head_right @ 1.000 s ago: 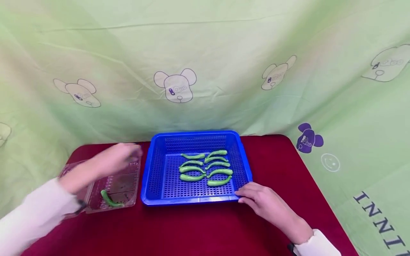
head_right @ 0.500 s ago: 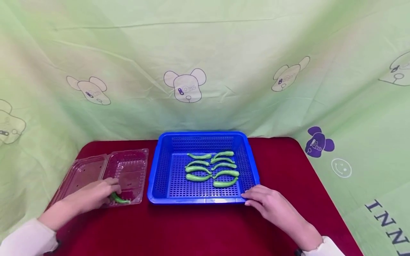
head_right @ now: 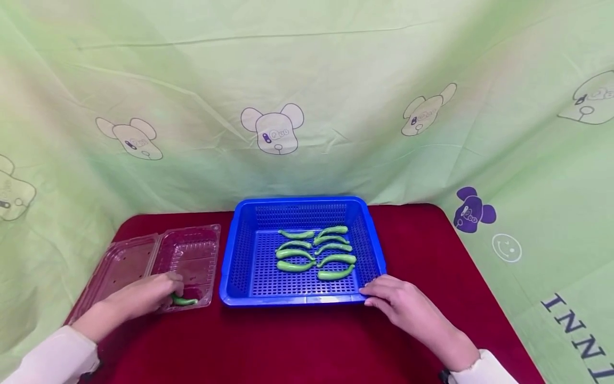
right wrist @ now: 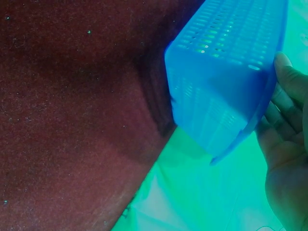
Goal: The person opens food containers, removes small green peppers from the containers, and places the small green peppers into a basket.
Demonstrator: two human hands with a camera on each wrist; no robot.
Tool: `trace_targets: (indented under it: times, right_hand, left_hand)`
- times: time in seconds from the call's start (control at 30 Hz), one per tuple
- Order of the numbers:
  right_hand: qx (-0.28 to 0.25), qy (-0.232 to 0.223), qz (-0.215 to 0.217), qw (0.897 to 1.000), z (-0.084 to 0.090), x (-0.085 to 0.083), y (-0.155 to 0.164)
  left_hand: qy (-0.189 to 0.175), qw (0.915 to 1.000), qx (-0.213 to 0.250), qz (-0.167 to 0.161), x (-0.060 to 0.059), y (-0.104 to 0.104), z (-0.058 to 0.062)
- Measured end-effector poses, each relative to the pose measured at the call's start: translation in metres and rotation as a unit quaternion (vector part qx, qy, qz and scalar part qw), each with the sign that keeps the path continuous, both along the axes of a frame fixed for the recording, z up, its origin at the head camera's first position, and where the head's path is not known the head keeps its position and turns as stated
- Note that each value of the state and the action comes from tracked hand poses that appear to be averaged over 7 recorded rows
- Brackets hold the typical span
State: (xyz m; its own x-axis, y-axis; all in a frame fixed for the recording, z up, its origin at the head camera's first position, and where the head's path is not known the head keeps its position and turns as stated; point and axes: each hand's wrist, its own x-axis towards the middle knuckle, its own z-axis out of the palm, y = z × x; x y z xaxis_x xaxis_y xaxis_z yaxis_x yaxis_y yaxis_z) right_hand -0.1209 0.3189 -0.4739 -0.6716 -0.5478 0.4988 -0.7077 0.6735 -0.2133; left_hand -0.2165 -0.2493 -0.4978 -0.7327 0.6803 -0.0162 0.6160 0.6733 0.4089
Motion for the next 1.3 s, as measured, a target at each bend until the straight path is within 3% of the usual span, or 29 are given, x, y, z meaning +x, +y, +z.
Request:
trace_targets:
  times: [0.1, 0.13, 0.2, 0.33, 0.43, 0.57, 0.7, 0.93, 1.13, 1.3]
  right_hand:
    - [0.001, -0.001, -0.003, 1.0, 0.001, 0.001, 0.001]
    - [0.001, -0.001, -0.005, 1.0, 0.002, 0.002, 0.001]
    - [0.001, 0.0, -0.006, 1.0, 0.003, 0.003, 0.003]
    - [-0.002, 0.004, -0.01, 1.0, 0.004, 0.006, 0.007]
    - [-0.006, 0.008, -0.012, 1.0, 0.004, 0.008, 0.009]
    - [-0.004, 0.009, -0.011, 1.0, 0.003, 0.009, 0.01]
    - [0.0, 0.002, -0.012, 1.0, 0.002, 0.008, 0.008]
    - [0.002, -0.007, -0.016, 1.0, -0.001, 0.008, 0.005]
    - [0.008, -0.012, -0.022, 1.0, 0.0, 0.007, 0.0]
    - [0.021, -0.019, -0.032, 0.999, 0.003, 0.006, -0.004]
  left_hand:
    - [0.127, 0.9889, -0.023, -0.073, -0.008, 0.0, 0.011]
    - [0.153, 0.9848, -0.027, -0.079, -0.011, 0.003, 0.017]
    - [0.176, 0.9819, -0.032, -0.063, -0.015, 0.011, 0.035]
    - [0.225, 0.9728, 0.018, -0.054, -0.026, 0.044, 0.072]
    - [0.258, 0.9621, 0.043, -0.078, -0.034, 0.08, 0.097]
    - [0.281, 0.9527, 0.018, -0.114, -0.041, 0.132, 0.116]
    - [0.281, 0.9484, -0.034, -0.143, -0.046, 0.178, 0.117]
    - [0.2, 0.9572, -0.113, -0.176, -0.045, 0.241, 0.108]
    - [0.142, 0.9564, -0.178, -0.183, -0.04, 0.272, 0.099]
    - [0.093, 0.959, -0.2, -0.178, -0.036, 0.287, 0.083]
